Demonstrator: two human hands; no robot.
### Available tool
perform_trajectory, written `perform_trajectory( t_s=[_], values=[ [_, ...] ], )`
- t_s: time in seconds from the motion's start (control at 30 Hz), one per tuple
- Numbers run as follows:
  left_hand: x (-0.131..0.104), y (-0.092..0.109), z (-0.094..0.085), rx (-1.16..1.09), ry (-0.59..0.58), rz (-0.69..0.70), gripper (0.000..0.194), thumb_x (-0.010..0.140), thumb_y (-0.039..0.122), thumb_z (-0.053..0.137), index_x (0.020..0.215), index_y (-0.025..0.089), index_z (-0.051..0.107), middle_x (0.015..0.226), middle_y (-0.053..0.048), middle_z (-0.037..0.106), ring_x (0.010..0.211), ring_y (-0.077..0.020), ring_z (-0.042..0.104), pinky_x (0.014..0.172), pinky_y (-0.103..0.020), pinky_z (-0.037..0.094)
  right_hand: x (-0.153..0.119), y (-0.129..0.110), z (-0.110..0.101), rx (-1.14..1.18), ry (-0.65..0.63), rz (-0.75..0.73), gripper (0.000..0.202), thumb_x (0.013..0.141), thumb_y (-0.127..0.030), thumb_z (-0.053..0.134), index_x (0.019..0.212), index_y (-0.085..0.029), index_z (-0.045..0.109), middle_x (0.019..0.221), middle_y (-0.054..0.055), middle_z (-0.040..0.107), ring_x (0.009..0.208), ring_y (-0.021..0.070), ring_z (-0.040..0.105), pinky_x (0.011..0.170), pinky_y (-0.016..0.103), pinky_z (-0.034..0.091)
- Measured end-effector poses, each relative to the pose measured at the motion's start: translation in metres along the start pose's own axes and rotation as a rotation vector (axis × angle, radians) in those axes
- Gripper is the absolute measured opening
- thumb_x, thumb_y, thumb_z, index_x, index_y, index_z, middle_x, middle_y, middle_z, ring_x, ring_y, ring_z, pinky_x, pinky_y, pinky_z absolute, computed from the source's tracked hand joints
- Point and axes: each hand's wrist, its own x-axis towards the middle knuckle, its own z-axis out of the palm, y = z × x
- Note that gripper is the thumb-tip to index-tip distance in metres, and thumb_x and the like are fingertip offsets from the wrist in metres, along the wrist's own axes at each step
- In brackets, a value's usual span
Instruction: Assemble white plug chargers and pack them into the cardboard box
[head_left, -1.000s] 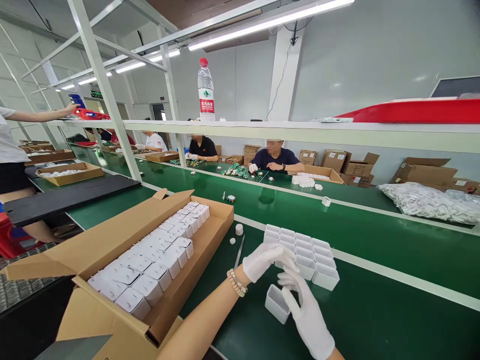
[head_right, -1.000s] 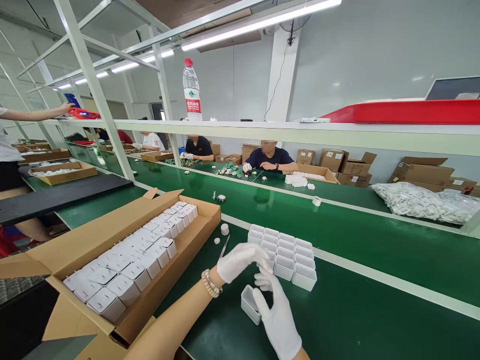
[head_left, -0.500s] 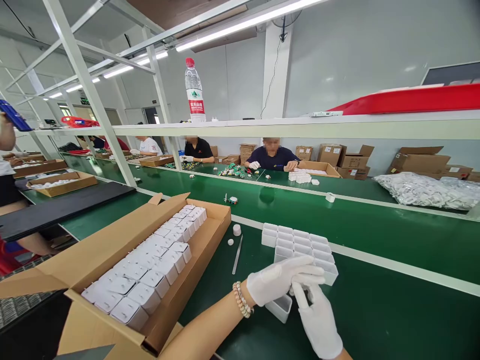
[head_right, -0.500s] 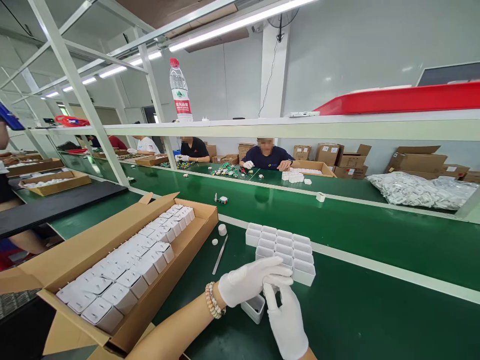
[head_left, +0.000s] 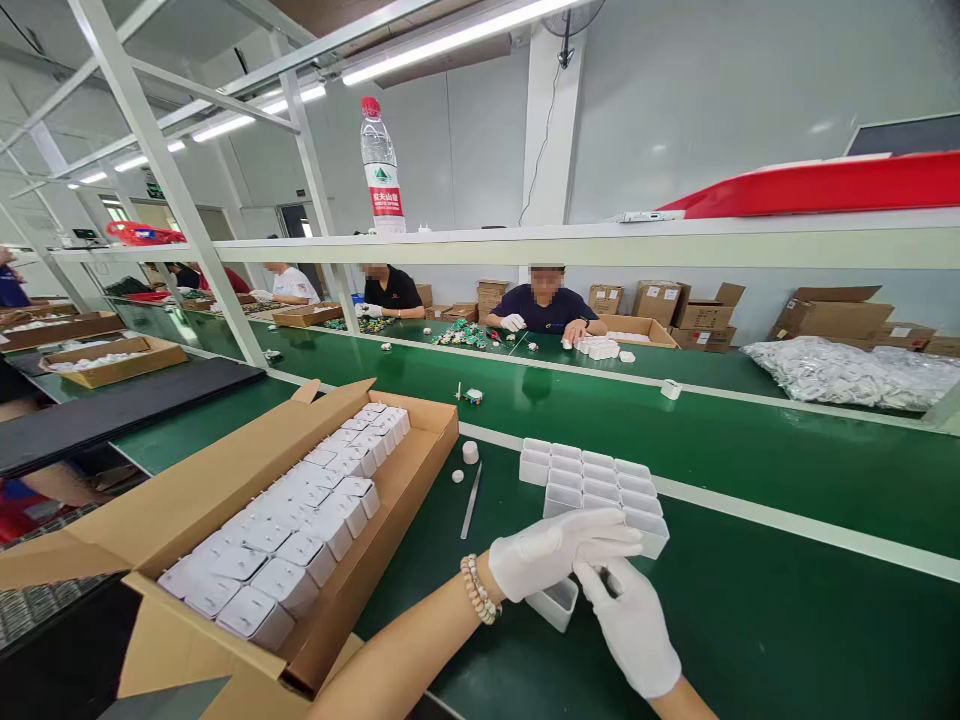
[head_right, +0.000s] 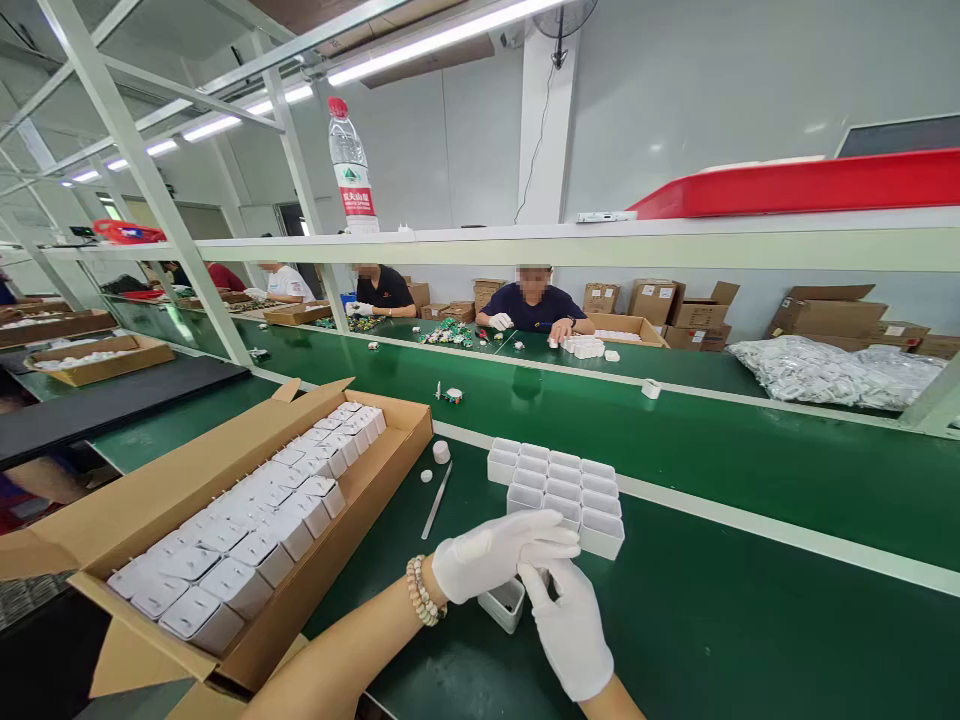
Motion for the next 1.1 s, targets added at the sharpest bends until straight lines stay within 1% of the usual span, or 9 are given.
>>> perform_trajectory(
  t_s=[0.2, 0.3, 0.5, 0.6, 0.73, 0.8, 0.9, 1.0, 1.1],
  values=[
    [0.001, 0.006, 0.001, 0.02, 0.08, 0.054, 0.056, 0.084, 0.048, 0.052, 0.132, 0.018, 0.05, 0.132, -0.012, 0.053, 0.129, -0.0307, 0.043, 0.113, -0.053, 0.019, 0.004, -0.001, 0.001, 0.139, 0.062, -0.029, 0.039, 0.078, -0.054, 0.059, 0.097, -0.02, 0.067, 0.099, 0.008, 0.071, 0.09, 0.0266, 0.065, 0.078, 0.037, 0.053],
    [0.003, 0.009, 0.005, 0.024, 0.097, 0.034, 0.046, 0.086, 0.039, 0.051, 0.127, 0.019, 0.054, 0.129, -0.009, 0.057, 0.129, -0.0274, 0.044, 0.114, -0.049, 0.019, 0.004, -0.004, -0.006, 0.068, 0.067, -0.102, 0.032, 0.081, -0.05, 0.059, 0.088, -0.021, 0.07, 0.087, 0.006, 0.071, 0.077, 0.0239, 0.065, 0.072, 0.035, 0.053],
    [0.006, 0.008, 0.007, 0.058, 0.069, 0.038, 0.059, 0.084, 0.053, 0.052, 0.133, 0.021, 0.049, 0.139, -0.01, 0.048, 0.134, -0.0302, 0.038, 0.114, -0.048, 0.021, 0.003, -0.006, -0.011, -0.095, 0.024, -0.219, 0.029, 0.087, -0.04, 0.049, 0.077, -0.021, 0.069, 0.066, 0.004, 0.064, 0.06, 0.0209, 0.058, 0.061, 0.035, 0.051],
    [0.005, 0.014, 0.011, 0.119, 0.088, 0.03, 0.059, 0.081, 0.054, 0.056, 0.13, 0.021, 0.053, 0.134, -0.01, 0.053, 0.129, -0.0317, 0.043, 0.112, -0.051, 0.025, 0.004, -0.007, -0.008, -0.088, -0.011, -0.229, 0.028, 0.088, -0.038, 0.047, 0.082, -0.022, 0.068, 0.076, 0.006, 0.067, 0.07, 0.023, 0.061, 0.068, 0.038, 0.052],
    [0.0, 0.04, 0.012, 0.474, 0.198, 0.031, 0.054, 0.083, 0.052, 0.054, 0.122, 0.014, 0.059, 0.126, -0.016, 0.058, 0.118, -0.0326, 0.052, 0.105, -0.05, 0.035, 0.007, -0.012, -0.005, -0.058, -0.071, -0.237, 0.033, 0.087, -0.039, 0.053, 0.116, -0.024, 0.057, 0.108, 0.008, 0.064, 0.094, 0.0257, 0.061, 0.087, 0.047, 0.05],
    [0.001, 0.062, 0.003, 0.737, 0.321, -0.022, 0.048, 0.084, 0.045, 0.057, 0.12, 0.015, 0.059, 0.123, -0.015, 0.06, 0.115, -0.0295, 0.055, 0.102, -0.046, 0.041, 0.007, -0.012, -0.002, -0.011, -0.113, -0.231, 0.05, 0.082, -0.04, 0.06, 0.128, -0.025, 0.047, 0.114, 0.008, 0.06, 0.1, 0.026, 0.058, 0.09, 0.048, 0.049],
    [0.014, 0.095, -0.026, 1.211, 0.691, -0.068, 0.039, 0.087, 0.04, 0.056, 0.116, 0.015, 0.058, 0.114, -0.012, 0.063, 0.103, -0.0228, 0.061, 0.091, -0.041, 0.049, 0.004, -0.008, 0.006, 0.105, -0.239, -0.12, 0.065, 0.075, -0.037, 0.067, 0.133, -0.023, 0.041, 0.115, 0.009, 0.057, 0.104, 0.0259, 0.057, 0.095, 0.048, 0.046],
    [0.034, 0.12, -0.064, 1.339, 0.794, -0.115, 0.034, 0.09, 0.035, 0.053, 0.118, 0.014, 0.054, 0.117, -0.01, 0.058, 0.1, -0.0204, 0.06, 0.086, -0.041, 0.051, 0.003, -0.003, 0.009, 0.299, -0.424, 0.031, 0.087, 0.069, -0.031, 0.071, 0.142, -0.023, 0.025, 0.134, 0.012, 0.047, 0.122, 0.0255, 0.049, 0.105, 0.046, 0.038],
    [0.052, 0.132, -0.097, 1.435, 0.842, -0.184, 0.033, 0.09, 0.033, 0.054, 0.117, 0.014, 0.055, 0.117, -0.009, 0.057, 0.1, -0.0205, 0.059, 0.085, -0.04, 0.052, 0.009, -0.005, 0.002, 0.402, -0.646, 0.059, 0.109, 0.062, -0.028, 0.078, 0.148, -0.024, 0.011, 0.146, 0.013, 0.036, 0.136, 0.0249, 0.035, 0.113, 0.044, 0.026]
  ],
)
